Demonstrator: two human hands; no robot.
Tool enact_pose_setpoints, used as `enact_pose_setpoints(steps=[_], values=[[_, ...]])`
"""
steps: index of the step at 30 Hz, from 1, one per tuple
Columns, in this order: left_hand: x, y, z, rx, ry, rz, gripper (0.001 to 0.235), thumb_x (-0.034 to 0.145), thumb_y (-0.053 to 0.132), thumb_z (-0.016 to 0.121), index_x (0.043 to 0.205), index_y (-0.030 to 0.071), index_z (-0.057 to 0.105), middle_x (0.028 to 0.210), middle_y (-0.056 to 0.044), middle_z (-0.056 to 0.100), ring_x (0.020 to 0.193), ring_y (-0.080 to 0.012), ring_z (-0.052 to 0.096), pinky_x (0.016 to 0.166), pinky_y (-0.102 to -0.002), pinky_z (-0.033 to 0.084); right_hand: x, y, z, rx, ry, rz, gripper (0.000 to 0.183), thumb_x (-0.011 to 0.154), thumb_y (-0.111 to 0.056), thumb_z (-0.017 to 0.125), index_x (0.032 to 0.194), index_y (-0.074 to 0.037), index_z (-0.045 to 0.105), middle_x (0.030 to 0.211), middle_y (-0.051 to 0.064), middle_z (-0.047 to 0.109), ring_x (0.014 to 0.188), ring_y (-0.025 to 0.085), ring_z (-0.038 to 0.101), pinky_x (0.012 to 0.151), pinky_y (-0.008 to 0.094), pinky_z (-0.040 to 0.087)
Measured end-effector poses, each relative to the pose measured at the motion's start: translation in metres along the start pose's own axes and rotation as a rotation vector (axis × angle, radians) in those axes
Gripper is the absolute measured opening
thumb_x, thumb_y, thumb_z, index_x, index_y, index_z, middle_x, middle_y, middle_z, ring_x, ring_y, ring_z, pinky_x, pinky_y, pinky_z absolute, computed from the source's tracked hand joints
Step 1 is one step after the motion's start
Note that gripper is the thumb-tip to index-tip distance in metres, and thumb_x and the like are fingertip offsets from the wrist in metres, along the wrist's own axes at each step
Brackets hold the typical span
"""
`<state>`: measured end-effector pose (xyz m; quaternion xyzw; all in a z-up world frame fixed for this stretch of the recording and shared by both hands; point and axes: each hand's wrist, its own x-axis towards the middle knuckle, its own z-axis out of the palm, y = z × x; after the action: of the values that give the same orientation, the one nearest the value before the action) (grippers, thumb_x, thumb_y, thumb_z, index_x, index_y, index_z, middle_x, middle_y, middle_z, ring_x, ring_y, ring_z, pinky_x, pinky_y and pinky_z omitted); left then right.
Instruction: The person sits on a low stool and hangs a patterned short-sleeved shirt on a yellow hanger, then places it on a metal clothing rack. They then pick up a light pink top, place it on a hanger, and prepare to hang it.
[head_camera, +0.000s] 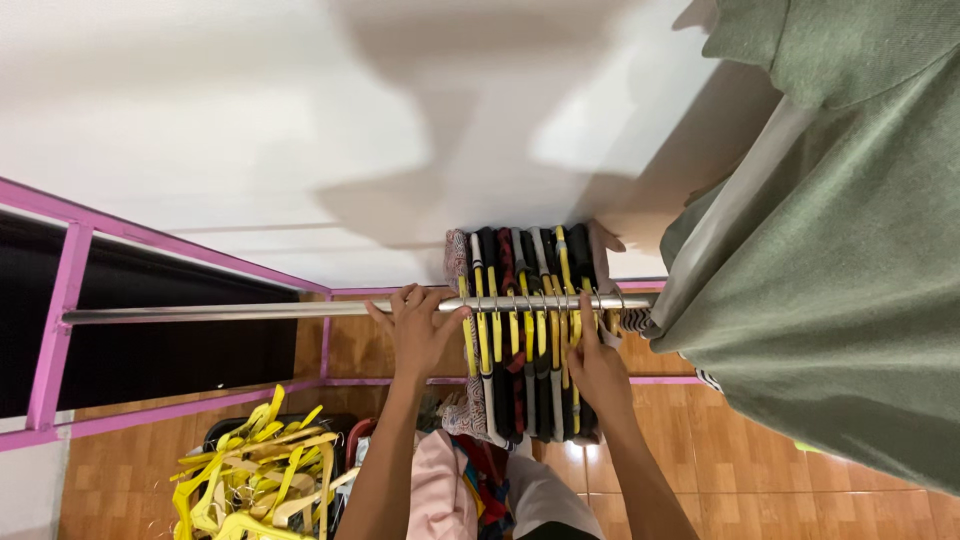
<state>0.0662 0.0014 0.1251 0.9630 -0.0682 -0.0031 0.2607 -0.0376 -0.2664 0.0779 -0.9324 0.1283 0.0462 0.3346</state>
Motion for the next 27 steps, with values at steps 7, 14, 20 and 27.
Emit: enact_pose_setpoints(steps=[7, 14, 20, 27], values=[[0.000, -0.010, 0.008, 0.058, 0.009, 0.036, 0.052, 0.089, 0.061, 0.065, 0.110, 0.015, 0.076, 0.113, -0.004, 0.064, 0.137, -0.0314, 0.042, 0.111, -0.077, -0.013, 0.000, 0.005, -0.010, -0.101, 0.245, -0.165, 0.079, 0.096, -0.024, 0.064, 0.162, -0.024, 0.020, 0.074, 0.014, 0.070, 0.057, 0.033, 0.067, 0.054, 0.046, 0.052], [-0.003, -0.013, 0.010, 0.052, 0.024, 0.054, 0.048, 0.090, 0.058, 0.066, 0.105, 0.014, 0.077, 0.117, -0.004, 0.063, 0.136, -0.0309, 0.042, 0.111, -0.078, -0.013, 0.009, 0.017, -0.016, -0.177, 0.005, -0.013, 0.085, 0.093, -0.025, 0.067, 0.164, -0.024, 0.019, 0.067, 0.017, 0.068, 0.059, 0.035, 0.066, 0.055, 0.048, 0.051], [-0.002, -0.011, 0.011, 0.041, 0.055, 0.062, 0.050, 0.090, 0.060, 0.065, 0.107, 0.015, 0.076, 0.115, -0.004, 0.064, 0.135, -0.0307, 0.042, 0.111, -0.078, -0.013, 0.006, 0.020, -0.028, -0.063, 0.315, -0.121, 0.080, 0.100, -0.025, 0.061, 0.163, -0.022, 0.011, 0.068, 0.015, 0.066, 0.053, 0.036, 0.064, 0.052, 0.048, 0.050], [-0.002, -0.015, 0.014, 0.038, 0.027, 0.037, 0.051, 0.090, 0.062, 0.064, 0.107, 0.016, 0.077, 0.113, -0.003, 0.064, 0.136, -0.0306, 0.042, 0.112, -0.077, -0.014, 0.024, 0.015, -0.032, -0.056, -0.001, 0.109, 0.087, 0.094, -0.027, 0.061, 0.162, -0.023, 0.007, 0.074, 0.021, 0.070, 0.066, 0.044, 0.071, 0.059, 0.054, 0.054]])
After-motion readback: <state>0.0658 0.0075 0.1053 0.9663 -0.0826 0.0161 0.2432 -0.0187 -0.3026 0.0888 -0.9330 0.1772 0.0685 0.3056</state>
